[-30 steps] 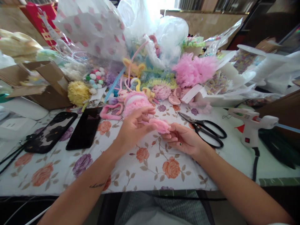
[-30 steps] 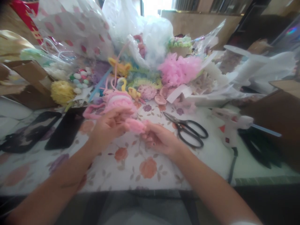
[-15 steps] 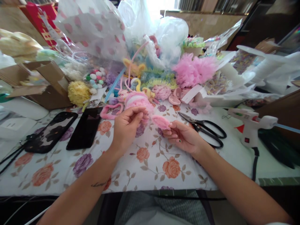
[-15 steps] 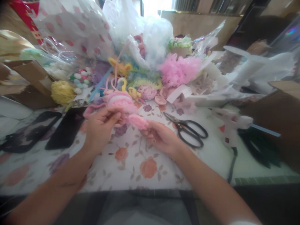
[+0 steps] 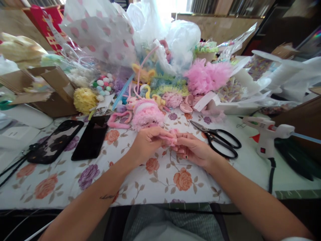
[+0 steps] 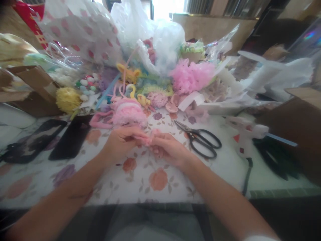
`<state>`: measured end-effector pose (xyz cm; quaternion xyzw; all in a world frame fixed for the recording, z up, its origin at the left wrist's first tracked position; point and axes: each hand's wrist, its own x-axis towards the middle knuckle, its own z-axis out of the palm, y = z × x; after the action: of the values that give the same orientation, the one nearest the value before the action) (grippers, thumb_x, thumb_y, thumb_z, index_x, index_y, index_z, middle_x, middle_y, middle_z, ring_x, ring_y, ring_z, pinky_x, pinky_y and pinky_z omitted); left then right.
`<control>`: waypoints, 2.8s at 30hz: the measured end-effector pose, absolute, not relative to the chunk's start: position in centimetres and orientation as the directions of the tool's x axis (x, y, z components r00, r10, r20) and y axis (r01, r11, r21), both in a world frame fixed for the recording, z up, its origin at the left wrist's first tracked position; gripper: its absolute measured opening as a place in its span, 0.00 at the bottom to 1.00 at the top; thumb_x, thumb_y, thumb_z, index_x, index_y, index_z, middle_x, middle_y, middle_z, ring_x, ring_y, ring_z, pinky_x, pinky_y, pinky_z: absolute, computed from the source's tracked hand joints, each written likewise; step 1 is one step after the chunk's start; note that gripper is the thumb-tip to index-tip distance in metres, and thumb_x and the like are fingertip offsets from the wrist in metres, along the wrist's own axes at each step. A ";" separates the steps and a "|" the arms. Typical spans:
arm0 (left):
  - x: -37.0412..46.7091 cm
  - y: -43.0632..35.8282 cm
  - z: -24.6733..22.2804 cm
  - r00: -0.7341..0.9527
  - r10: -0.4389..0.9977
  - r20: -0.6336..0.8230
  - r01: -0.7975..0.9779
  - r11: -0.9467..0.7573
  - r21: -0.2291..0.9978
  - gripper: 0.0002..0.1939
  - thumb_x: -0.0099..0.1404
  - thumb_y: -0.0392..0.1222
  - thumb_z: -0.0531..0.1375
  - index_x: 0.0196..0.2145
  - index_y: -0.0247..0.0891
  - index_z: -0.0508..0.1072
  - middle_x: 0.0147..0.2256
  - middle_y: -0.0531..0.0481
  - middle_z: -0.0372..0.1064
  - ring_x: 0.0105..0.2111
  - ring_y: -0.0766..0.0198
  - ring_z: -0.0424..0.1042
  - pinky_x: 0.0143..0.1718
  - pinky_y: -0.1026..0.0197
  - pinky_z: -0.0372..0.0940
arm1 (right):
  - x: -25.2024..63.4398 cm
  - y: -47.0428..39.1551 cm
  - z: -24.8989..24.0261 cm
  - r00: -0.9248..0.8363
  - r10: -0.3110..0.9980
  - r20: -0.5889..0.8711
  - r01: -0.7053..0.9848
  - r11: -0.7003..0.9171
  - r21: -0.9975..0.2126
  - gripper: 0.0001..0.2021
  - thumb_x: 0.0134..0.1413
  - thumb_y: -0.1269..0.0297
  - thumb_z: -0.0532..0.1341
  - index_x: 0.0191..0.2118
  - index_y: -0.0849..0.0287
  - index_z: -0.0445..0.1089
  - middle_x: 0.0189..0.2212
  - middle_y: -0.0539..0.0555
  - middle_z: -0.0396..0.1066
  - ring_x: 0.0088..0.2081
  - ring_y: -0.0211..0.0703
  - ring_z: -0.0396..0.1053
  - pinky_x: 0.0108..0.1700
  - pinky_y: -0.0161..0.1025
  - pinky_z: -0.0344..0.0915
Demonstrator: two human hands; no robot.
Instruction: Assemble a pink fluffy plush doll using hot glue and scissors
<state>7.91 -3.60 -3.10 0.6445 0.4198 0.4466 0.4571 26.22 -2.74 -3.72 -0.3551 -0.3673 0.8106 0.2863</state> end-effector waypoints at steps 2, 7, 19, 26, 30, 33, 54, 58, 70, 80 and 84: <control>7.9 -3.6 -3.0 0.244 0.946 0.215 0.117 -0.249 0.961 0.02 0.55 0.36 0.68 0.29 0.38 0.81 0.27 0.51 0.76 0.24 0.70 0.72 0.27 0.70 0.69 | 26.3 -2.8 -3.8 -0.595 0.721 -0.355 -0.205 -0.563 -0.801 0.10 0.44 0.65 0.68 0.25 0.62 0.65 0.18 0.44 0.60 0.18 0.25 0.53 0.18 0.24 0.51; 8.0 -3.7 -3.3 0.215 0.932 0.293 0.077 -0.315 0.946 0.06 0.55 0.29 0.66 0.29 0.38 0.81 0.24 0.53 0.75 0.21 0.72 0.70 0.24 0.71 0.67 | 26.2 -2.8 -4.1 -0.591 0.734 -0.336 -0.219 -0.547 -0.808 0.11 0.44 0.63 0.70 0.28 0.62 0.68 0.19 0.44 0.61 0.19 0.26 0.55 0.18 0.24 0.55; 7.8 -3.0 -3.5 0.192 0.947 0.258 0.108 -0.282 0.953 0.08 0.54 0.37 0.69 0.35 0.40 0.80 0.35 0.50 0.78 0.34 0.65 0.76 0.35 0.67 0.71 | 26.0 -2.5 -3.9 -0.537 0.759 -0.368 -0.250 -0.560 -0.790 0.09 0.42 0.66 0.68 0.25 0.62 0.67 0.18 0.46 0.62 0.17 0.27 0.56 0.16 0.25 0.56; 7.8 -3.3 -3.9 0.232 0.905 0.356 0.167 -0.398 0.902 0.05 0.58 0.32 0.65 0.32 0.39 0.80 0.31 0.51 0.77 0.30 0.68 0.74 0.31 0.68 0.69 | 26.1 -2.7 -4.2 -0.550 0.748 -0.372 -0.261 -0.577 -0.774 0.10 0.42 0.66 0.69 0.23 0.62 0.66 0.17 0.46 0.62 0.17 0.27 0.55 0.16 0.25 0.52; 7.8 -3.6 -4.1 0.222 0.888 0.402 0.241 -0.449 0.860 0.08 0.58 0.29 0.63 0.32 0.39 0.80 0.31 0.51 0.77 0.30 0.68 0.74 0.33 0.69 0.69 | 26.2 -2.7 -4.6 -0.591 0.737 -0.327 -0.249 -0.553 -0.795 0.10 0.45 0.64 0.68 0.25 0.62 0.68 0.18 0.46 0.61 0.18 0.26 0.55 0.18 0.25 0.53; 7.7 -3.6 -4.2 0.213 0.889 0.406 0.260 -0.452 0.853 0.09 0.58 0.28 0.63 0.32 0.39 0.80 0.30 0.52 0.77 0.28 0.69 0.74 0.31 0.69 0.69 | 26.4 -2.8 -4.6 -0.605 0.730 -0.319 -0.237 -0.547 -0.803 0.11 0.46 0.63 0.69 0.26 0.62 0.67 0.18 0.45 0.60 0.18 0.26 0.54 0.18 0.25 0.53; 7.4 -3.0 -4.8 0.281 0.846 0.453 0.255 -0.521 0.815 0.06 0.62 0.34 0.61 0.34 0.39 0.79 0.33 0.48 0.78 0.33 0.64 0.75 0.37 0.63 0.69 | 26.2 -2.7 -4.3 -0.571 0.748 -0.339 -0.269 -0.560 -0.783 0.10 0.46 0.63 0.69 0.27 0.64 0.71 0.21 0.47 0.63 0.19 0.26 0.56 0.17 0.25 0.56; 7.4 -3.1 -5.1 0.294 0.809 0.509 0.326 -0.585 0.742 0.08 0.64 0.33 0.58 0.34 0.39 0.78 0.34 0.47 0.78 0.35 0.63 0.75 0.40 0.61 0.70 | 26.3 -2.7 -4.5 -0.580 0.737 -0.347 -0.266 -0.574 -0.774 0.10 0.46 0.63 0.69 0.27 0.63 0.71 0.21 0.46 0.64 0.19 0.26 0.56 0.18 0.25 0.57; 7.1 -3.3 -4.5 0.210 0.856 0.472 0.336 -0.517 0.787 0.10 0.61 0.30 0.58 0.35 0.39 0.77 0.35 0.49 0.77 0.36 0.64 0.75 0.39 0.63 0.69 | 26.0 -2.5 -4.7 -0.545 0.784 -0.296 -0.297 -0.511 -0.806 0.16 0.51 0.53 0.66 0.31 0.64 0.74 0.25 0.51 0.72 0.22 0.30 0.65 0.18 0.25 0.63; 7.0 -3.1 -4.1 0.173 0.861 0.479 0.374 -0.507 0.776 0.11 0.60 0.28 0.57 0.33 0.41 0.77 0.34 0.51 0.77 0.34 0.64 0.75 0.38 0.63 0.69 | 25.6 -2.8 -5.0 -0.469 0.843 -0.262 -0.275 -0.421 -0.864 0.11 0.47 0.59 0.70 0.28 0.62 0.73 0.23 0.48 0.70 0.21 0.28 0.63 0.20 0.26 0.60; 6.7 -2.8 -3.7 -0.013 0.939 0.342 0.303 -0.323 0.897 0.05 0.58 0.33 0.62 0.31 0.40 0.78 0.28 0.52 0.75 0.23 0.68 0.70 0.23 0.67 0.64 | 27.0 -1.7 -3.3 -0.296 0.935 -0.194 -0.383 -0.303 -0.873 0.09 0.43 0.62 0.71 0.28 0.61 0.74 0.22 0.48 0.69 0.21 0.27 0.62 0.22 0.27 0.59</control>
<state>6.69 -2.80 -3.72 0.6303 0.4927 0.5138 0.3099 26.99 -1.72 -3.29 -0.3739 -0.3692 0.7152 0.4608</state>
